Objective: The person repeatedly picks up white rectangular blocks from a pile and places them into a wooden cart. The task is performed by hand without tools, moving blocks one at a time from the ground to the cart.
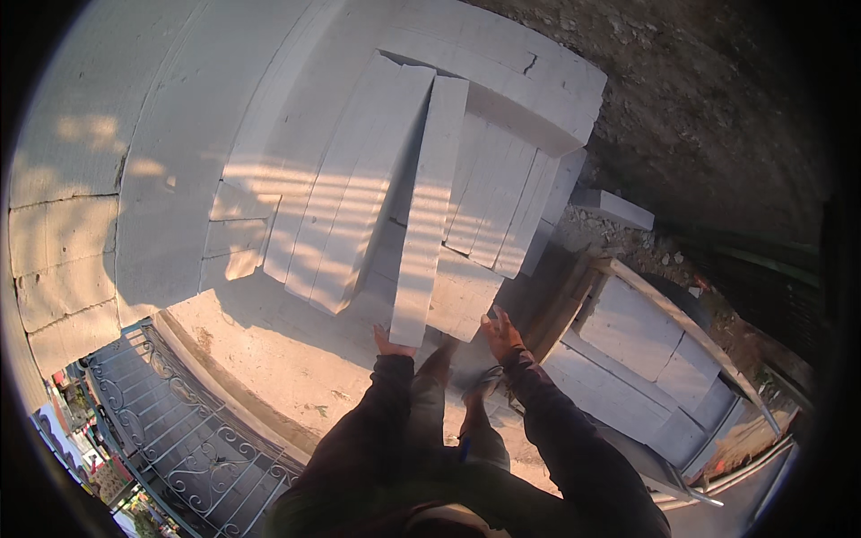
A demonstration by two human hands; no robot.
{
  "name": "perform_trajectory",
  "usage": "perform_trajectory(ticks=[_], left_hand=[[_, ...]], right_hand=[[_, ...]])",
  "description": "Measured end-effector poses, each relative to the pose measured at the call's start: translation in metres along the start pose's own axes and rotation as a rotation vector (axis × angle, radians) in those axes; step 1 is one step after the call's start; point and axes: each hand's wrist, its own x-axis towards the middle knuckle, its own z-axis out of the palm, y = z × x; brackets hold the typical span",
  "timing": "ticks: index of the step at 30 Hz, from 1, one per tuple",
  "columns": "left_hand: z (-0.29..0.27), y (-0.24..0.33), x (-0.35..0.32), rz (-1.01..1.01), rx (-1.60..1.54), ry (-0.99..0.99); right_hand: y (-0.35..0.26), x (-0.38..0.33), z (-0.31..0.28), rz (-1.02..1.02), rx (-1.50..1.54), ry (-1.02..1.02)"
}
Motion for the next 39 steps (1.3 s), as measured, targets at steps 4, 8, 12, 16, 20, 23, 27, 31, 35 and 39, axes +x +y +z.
perform_trajectory(ticks=[4,8,12,16,20,23,27,31,35,39], left_hand=[[0.046,-0.013,-0.031,-0.32,0.104,-0.036],[-0.01,0.009,0.006,-0.378,0.137,0.136],[0.004,-0.003,-0.022,-0.316,0.261,-0.002],[0.011,0.002,-0.049,-0.307,0.25,-0.103],[0.017,0.006,-0.088,-0.336,0.258,-0.181],[0.021,0.011,-0.127,-0.334,0.292,-0.207],[-0.015,0.034,-0.187,-0.345,0.386,-0.171],[-0.12,0.083,-0.198,-0.36,0.694,-0.245],[-0.062,0.025,-0.275,-0.369,0.796,-0.346],[-0.046,-0.058,-0.306,-0.133,1.038,-0.521]], right_hand=[[-0.093,0.01,0.008,-0.049,-0.168,0.122],[-0.194,0.053,0.011,0.001,-0.274,0.157],[-0.238,0.073,-0.003,0.059,-0.303,0.174],[-0.255,0.074,0.007,0.109,-0.287,0.093],[-0.233,0.064,-0.004,0.166,-0.204,0.109],[-0.21,0.031,-0.005,0.174,-0.056,0.151],[-0.164,-0.054,-0.018,0.203,0.194,0.161],[-0.109,-0.145,-0.021,0.126,0.364,0.365],[-0.048,-0.23,-0.067,0.021,0.577,0.6],[0.011,-0.317,-0.146,-0.083,0.724,0.821]])
